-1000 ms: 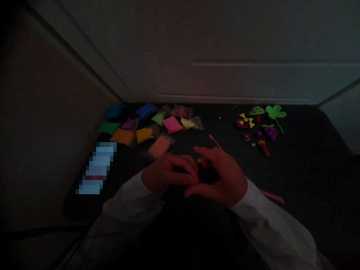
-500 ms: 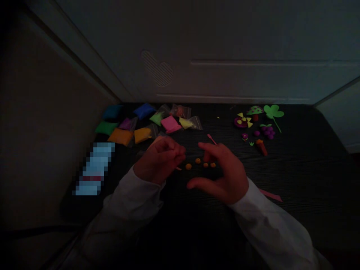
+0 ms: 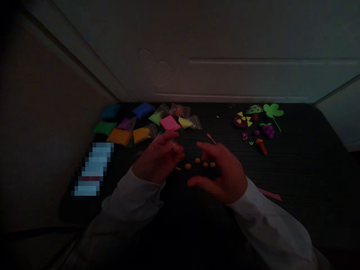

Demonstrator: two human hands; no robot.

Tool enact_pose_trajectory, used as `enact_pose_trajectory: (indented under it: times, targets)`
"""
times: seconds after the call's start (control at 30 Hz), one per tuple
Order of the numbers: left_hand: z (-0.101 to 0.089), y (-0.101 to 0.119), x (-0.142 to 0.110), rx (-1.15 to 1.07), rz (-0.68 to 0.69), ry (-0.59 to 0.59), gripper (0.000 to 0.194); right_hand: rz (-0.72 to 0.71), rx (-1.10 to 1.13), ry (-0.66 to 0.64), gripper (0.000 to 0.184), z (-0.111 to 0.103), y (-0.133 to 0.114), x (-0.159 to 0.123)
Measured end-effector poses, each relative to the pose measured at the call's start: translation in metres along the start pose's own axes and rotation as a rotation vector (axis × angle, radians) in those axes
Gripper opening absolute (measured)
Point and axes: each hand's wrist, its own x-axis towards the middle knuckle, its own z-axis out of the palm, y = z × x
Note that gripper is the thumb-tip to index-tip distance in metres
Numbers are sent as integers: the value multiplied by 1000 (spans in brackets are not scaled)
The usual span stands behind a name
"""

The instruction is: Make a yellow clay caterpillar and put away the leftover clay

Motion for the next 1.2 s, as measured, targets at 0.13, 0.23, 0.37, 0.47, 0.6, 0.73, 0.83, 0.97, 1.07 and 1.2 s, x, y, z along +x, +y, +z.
enact_pose_trajectory:
  times: [0.13, 0.23, 0.37, 0.47, 0.6, 0.73, 0.83, 0.97, 1.07, 1.2]
  targets:
    - [3, -1, -1, -15, 10, 23, 29, -19, -7, -1, 65, 0, 1, 0]
    - [4, -2, -1, -28, 4, 32, 33, -35, -2, 6, 66, 0, 1, 0]
    - [5, -3, -1, -27, 6, 14, 34, -32, 11, 5, 67, 0, 1, 0]
    - [5, -3, -1, -15, 16, 11, 36, -36, -4, 9, 67, 0, 1, 0]
    - [4, -4, -1, -12, 8, 2, 34, -41, 0, 7, 66, 0, 0, 2]
    - [4, -3, -1, -4, -19, 27, 30, -55, -14, 8, 66, 0, 0, 2]
    - [5, -2, -1, -5, -16, 34, 28, -49, -17, 3, 65, -1, 0, 2]
    - [5, -1, -1, -3, 10, 15, 23, -45, -16, 3, 64, -1, 0, 1]
    - [4, -2, -1, 2, 23, 14, 20, -39, -17, -4, 64, -1, 0, 1]
    - [4, -2, 0, 1, 16, 16, 25, -41, -14, -9, 64, -1, 0, 1]
